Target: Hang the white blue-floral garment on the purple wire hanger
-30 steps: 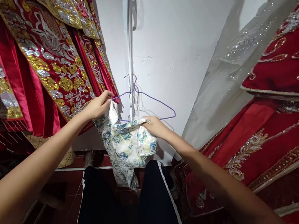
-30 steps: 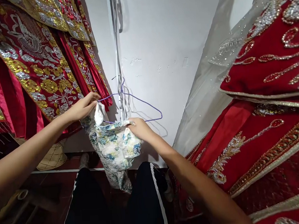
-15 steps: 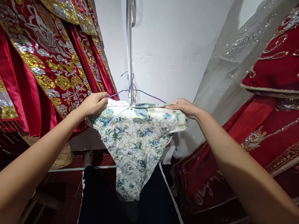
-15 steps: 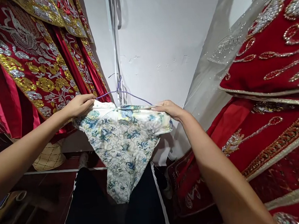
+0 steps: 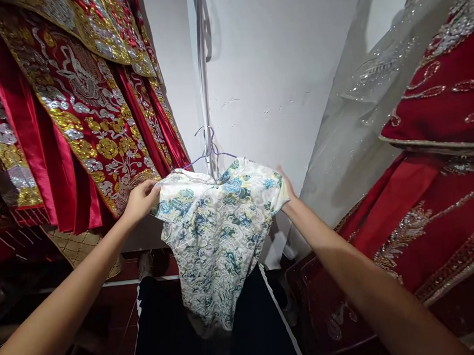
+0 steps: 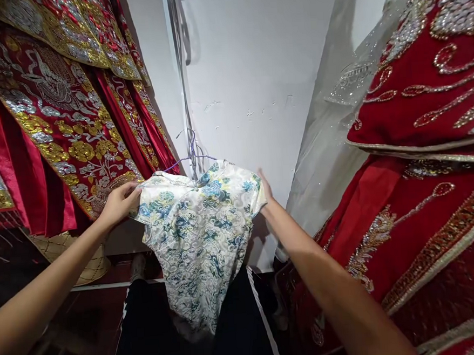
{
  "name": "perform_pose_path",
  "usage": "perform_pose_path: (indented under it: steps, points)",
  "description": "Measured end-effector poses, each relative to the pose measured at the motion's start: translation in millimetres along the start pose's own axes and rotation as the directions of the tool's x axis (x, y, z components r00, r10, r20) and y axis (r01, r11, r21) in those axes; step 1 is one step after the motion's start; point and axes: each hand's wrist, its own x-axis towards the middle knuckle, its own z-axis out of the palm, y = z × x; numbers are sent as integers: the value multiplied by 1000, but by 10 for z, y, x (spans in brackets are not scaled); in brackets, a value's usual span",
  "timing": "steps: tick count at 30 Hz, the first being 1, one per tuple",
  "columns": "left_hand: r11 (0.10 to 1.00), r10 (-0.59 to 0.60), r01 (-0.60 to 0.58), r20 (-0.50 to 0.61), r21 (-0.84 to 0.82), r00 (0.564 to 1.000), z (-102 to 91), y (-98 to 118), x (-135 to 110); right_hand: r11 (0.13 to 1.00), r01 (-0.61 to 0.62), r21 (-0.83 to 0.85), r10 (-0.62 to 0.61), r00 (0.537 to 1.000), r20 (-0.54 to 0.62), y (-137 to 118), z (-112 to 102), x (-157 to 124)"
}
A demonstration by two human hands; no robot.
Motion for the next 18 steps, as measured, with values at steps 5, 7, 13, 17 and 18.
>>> perform_pose_path:
  steps: [5, 7, 13, 17, 18]
  points:
    - [991, -60, 38, -175, -131, 983, -53, 76, 156, 992, -1, 130, 13, 996, -91, -308, -219, -4]
    - [992, 9, -24, -122, -126, 992, -120, 265, 258, 987, 26, 157, 4, 982, -187, -451, -262, 20]
    - [968, 221, -211, 62, -135, 973, -176, 965, 86, 988, 124, 92, -86, 936, -342, -621, 71, -545]
    - [773, -16, 243, 365, -586, 931, 138, 1333, -351, 956, 232, -179, -225, 973, 58, -587, 795, -1418]
    - [688, -71, 378, 462, -619, 884, 214, 1388, -482, 924, 284, -255, -207, 934, 292, -572, 948, -1590]
